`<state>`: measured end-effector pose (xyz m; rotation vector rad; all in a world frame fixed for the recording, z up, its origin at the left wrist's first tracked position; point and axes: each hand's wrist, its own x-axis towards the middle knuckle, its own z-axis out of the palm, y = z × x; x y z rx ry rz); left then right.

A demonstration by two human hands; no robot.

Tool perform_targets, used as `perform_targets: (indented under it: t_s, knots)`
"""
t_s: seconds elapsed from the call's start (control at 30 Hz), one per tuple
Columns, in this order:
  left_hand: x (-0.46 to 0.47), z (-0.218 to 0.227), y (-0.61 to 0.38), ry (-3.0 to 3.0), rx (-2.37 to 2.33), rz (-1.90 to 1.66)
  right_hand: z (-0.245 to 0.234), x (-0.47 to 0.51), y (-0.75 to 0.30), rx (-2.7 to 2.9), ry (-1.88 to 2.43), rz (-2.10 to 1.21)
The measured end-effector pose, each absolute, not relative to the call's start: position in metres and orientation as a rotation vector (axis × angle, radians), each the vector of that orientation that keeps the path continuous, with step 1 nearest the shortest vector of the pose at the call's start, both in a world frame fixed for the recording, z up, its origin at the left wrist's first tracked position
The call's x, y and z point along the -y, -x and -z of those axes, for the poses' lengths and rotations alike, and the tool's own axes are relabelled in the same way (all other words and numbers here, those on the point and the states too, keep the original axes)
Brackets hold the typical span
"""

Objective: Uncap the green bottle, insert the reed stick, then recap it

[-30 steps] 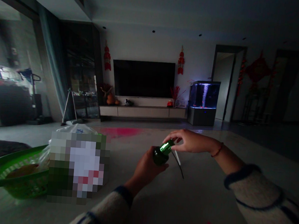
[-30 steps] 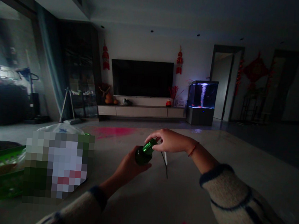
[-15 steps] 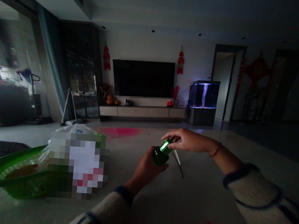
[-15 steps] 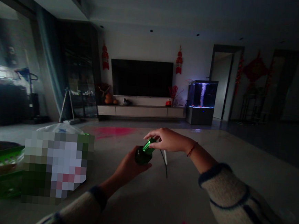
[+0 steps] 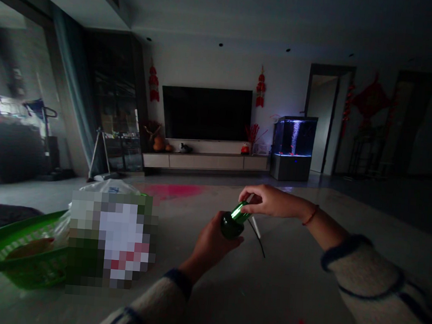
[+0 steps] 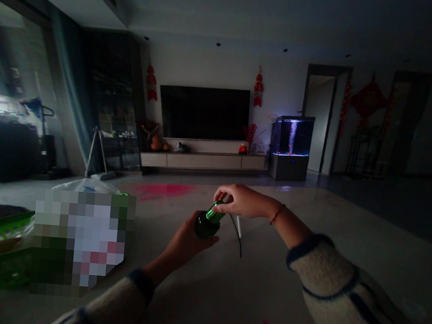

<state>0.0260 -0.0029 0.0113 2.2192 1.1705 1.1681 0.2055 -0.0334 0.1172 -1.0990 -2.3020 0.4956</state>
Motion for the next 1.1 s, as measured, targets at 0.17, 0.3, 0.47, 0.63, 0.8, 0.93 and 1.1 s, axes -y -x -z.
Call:
perform_targets:
  t_s: [0.17, 0.3, 0.47, 0.63, 0.8, 0.93, 1.1]
  knots:
    - [0.0032, -0.0114, -0.0273, -2.176, -1.13, -1.167, -0.1187, 0.0315, -0.2047, 2.282, 1.133, -0.372]
    - [0.0018, -0.0098, -0.028, -2.159, -1.114, -1.16, -0.1176, 0.0292, -0.2057, 2.312, 1.114, -0.381]
    - [-0.0018, -0.0063, -0.0271, -2.172, -1.11, -1.179, -0.1196, 0.0335, -0.2066, 2.395, 1.032, -0.404]
    - [-0.001, -0.0071, -0.0253, -2.191, -1.106, -1.16, -0.1221, 0.0382, -0.2077, 2.512, 0.936, -0.321]
    - [-0.0018, -0.0068, -0.0251, -2.193, -1.087, -1.164, -0.1212, 0.038, -0.2074, 2.493, 0.96, -0.394]
    - [-0.0021, -0.0073, -0.0252, -2.182, -1.126, -1.181, -0.1171, 0.0354, -0.2032, 2.351, 1.134, -0.332]
    - [-0.0007, -0.0092, -0.0247, -2.197, -1.122, -1.173, -0.1137, 0.0329, -0.2025, 2.35, 1.216, -0.256]
